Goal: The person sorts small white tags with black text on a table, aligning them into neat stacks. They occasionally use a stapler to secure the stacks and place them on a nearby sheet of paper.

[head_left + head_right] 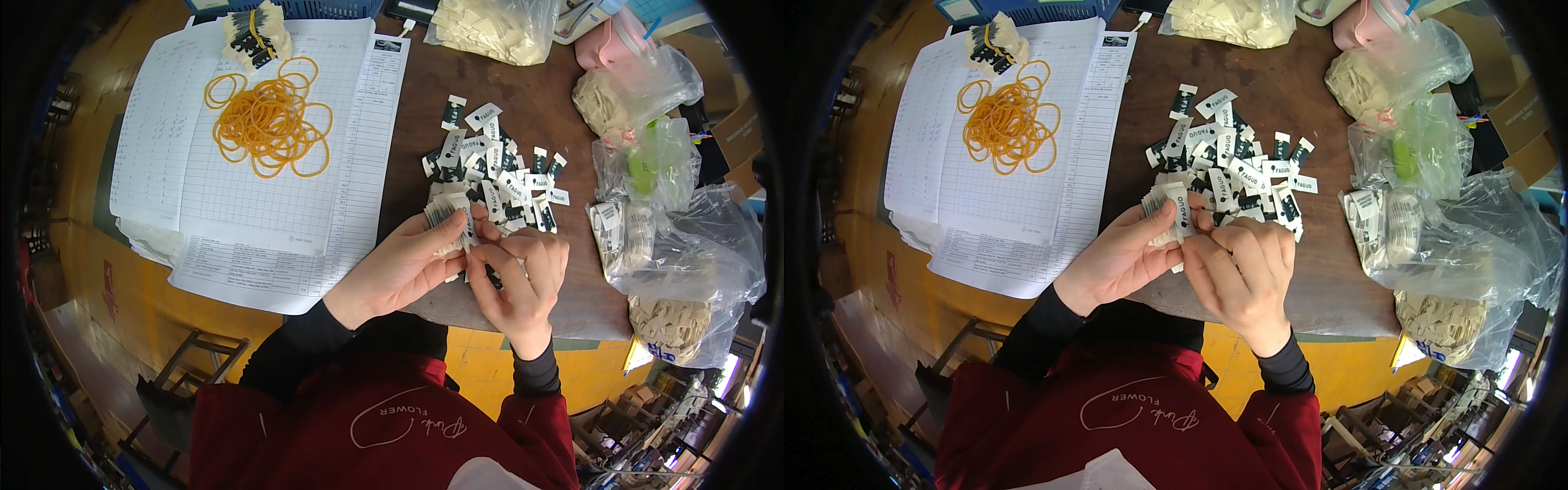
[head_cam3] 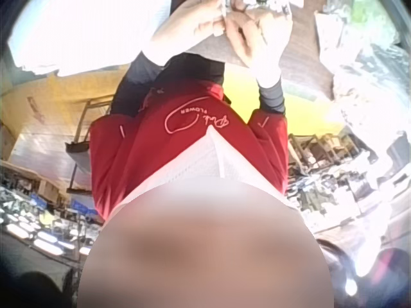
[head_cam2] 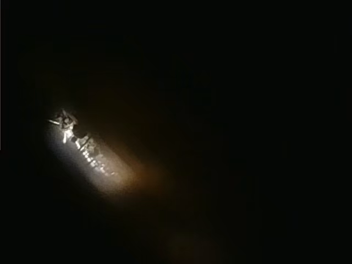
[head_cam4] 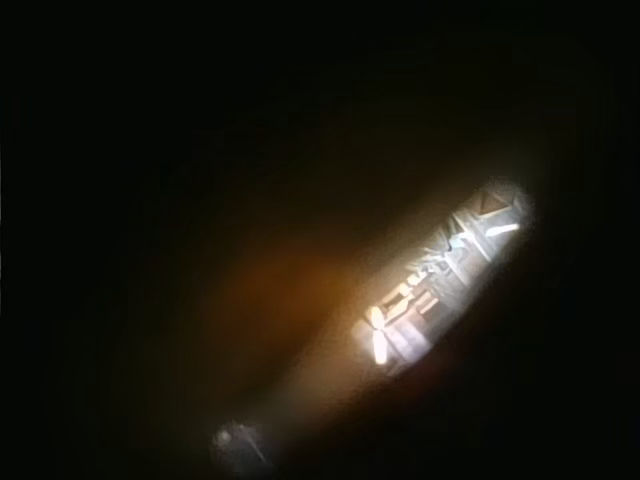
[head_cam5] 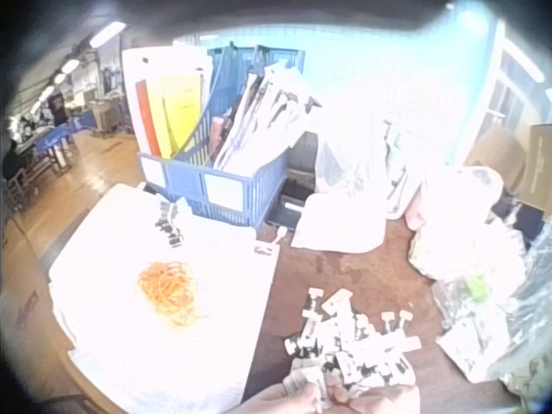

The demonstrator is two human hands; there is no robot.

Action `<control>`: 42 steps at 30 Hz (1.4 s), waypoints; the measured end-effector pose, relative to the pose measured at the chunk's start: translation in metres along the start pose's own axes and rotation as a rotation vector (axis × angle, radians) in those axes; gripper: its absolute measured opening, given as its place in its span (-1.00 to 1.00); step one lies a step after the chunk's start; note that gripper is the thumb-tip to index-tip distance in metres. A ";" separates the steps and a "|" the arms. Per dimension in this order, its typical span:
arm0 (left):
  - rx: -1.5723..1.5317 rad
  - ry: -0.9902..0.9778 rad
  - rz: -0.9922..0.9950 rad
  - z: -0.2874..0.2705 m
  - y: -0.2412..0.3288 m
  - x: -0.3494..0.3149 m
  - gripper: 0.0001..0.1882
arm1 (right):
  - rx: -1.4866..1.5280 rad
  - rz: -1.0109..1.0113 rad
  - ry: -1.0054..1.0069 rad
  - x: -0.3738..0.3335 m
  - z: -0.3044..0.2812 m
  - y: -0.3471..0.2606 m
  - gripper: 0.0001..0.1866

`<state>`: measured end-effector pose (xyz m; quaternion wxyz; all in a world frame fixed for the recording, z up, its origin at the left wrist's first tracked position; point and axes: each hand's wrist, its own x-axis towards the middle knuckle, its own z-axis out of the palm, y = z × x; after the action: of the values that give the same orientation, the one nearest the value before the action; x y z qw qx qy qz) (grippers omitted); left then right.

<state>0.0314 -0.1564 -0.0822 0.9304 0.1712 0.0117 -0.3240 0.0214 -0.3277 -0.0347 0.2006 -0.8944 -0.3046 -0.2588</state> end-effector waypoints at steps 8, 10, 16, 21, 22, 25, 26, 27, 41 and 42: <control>-0.062 0.052 -0.002 0.000 -0.003 -0.001 -0.64 | -0.063 -0.091 0.014 -0.005 0.000 -0.001 -0.72; -0.037 0.050 -0.009 0.001 -0.002 0.000 -0.64 | -0.077 -0.108 0.030 -0.006 0.002 -0.001 -0.72; -0.041 0.027 0.029 -0.001 -0.001 0.000 -0.62 | 0.057 -0.068 0.035 -0.004 -0.016 -0.010 -0.78; 0.014 0.064 -0.009 0.001 -0.002 0.000 -0.61 | 0.012 0.185 0.275 0.013 -0.051 -0.002 -0.80; 0.040 0.052 -0.015 0.002 -0.002 0.000 -0.60 | -0.031 0.185 0.276 0.016 -0.050 0.001 -0.80; 0.096 0.048 -0.037 0.005 -0.002 0.000 -0.58 | -0.131 0.159 0.170 0.025 -0.035 0.010 -0.80; 0.079 0.095 -0.024 0.007 -0.004 -0.001 -0.57 | -0.122 0.077 0.084 0.026 -0.031 0.009 -0.78; 0.072 0.101 0.006 0.008 -0.004 -0.002 -0.56 | -0.123 0.031 -0.026 0.027 -0.027 0.007 -0.77; 0.092 -0.043 -0.138 0.001 -0.002 -0.006 -0.55 | 0.217 -0.078 -0.515 0.039 -0.029 0.015 -0.25; 0.105 -0.022 -0.144 0.001 -0.002 -0.007 -0.55 | 0.219 -0.090 -0.562 0.039 -0.026 0.015 -0.26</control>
<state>0.0244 -0.1541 -0.0812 0.8944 0.2149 -0.0033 -0.3922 0.0490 -0.3345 0.0057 0.1920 -0.8896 -0.4136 0.0244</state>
